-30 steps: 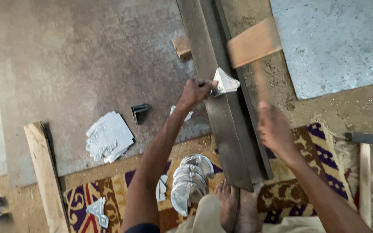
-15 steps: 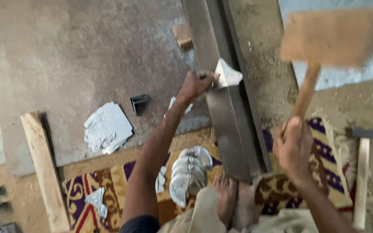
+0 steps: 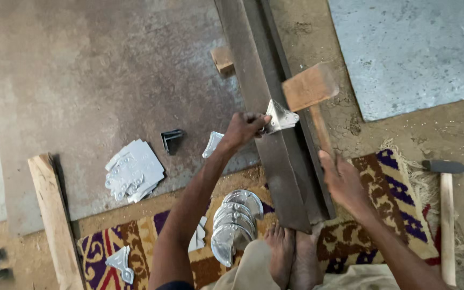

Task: The person sits on the floor and shapes small embossed aluminum pieces by hammering them with a wooden mallet over a steel channel, repositioning and flipping each piece between strikes, then sets finished pieces aside and picks up the next one. At one point the person handles a small dark tool before resuming hammering.

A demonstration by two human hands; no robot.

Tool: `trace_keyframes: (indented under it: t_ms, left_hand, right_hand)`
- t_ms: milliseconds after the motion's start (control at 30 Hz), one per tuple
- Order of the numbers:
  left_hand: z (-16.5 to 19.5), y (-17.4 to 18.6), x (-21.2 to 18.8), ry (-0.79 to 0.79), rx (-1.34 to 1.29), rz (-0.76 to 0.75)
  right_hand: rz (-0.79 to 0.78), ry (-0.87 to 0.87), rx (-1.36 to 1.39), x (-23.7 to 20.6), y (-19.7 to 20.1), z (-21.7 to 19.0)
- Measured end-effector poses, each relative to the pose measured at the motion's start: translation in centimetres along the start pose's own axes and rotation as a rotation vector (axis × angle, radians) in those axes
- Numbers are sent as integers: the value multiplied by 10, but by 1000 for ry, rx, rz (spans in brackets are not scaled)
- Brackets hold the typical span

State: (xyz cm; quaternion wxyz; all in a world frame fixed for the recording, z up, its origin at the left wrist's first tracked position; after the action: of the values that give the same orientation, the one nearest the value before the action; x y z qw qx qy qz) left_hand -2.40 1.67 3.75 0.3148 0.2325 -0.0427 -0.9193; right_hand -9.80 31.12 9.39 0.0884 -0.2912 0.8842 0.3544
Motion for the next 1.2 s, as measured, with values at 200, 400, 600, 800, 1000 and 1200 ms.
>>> trace_keyframes:
  t_ms: [200,400,600,800,1000,1200]
  left_hand:
    - [40,0,-29,-270,325,58]
    - [100,-92,-51,-1081,1384,-85]
    - [99,-50,-51,-556,576,-465]
    - [38,1,-32,197,-492,-11]
    - [-12,-22,-14,238,-586,277]
    - [-23,-17,-19,227,-574,237]
  right_hand:
    - [180,4,97,-48,28,36]
    - [108,-389,392,-62,18,64]
    - [134,-334,455,-74,29,71]
    - [105,-376,480,-83,15,84]
    - [45,-422,493,-86,-3,73]
    - [78,-256,606,-82,35,35]
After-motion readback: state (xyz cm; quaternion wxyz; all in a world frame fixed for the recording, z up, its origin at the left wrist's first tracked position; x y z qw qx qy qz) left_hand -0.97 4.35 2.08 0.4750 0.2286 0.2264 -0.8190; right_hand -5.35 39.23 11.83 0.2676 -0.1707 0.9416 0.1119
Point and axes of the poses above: each hand's wrist, its own x-axis towards the middle knuckle, its own y-axis out of the back of the hand, z = x × y, the point moved 8 cm from there along x, towards the middle knuckle, and after that the axes turned 10 degrees about z, right-handed, at the moved point
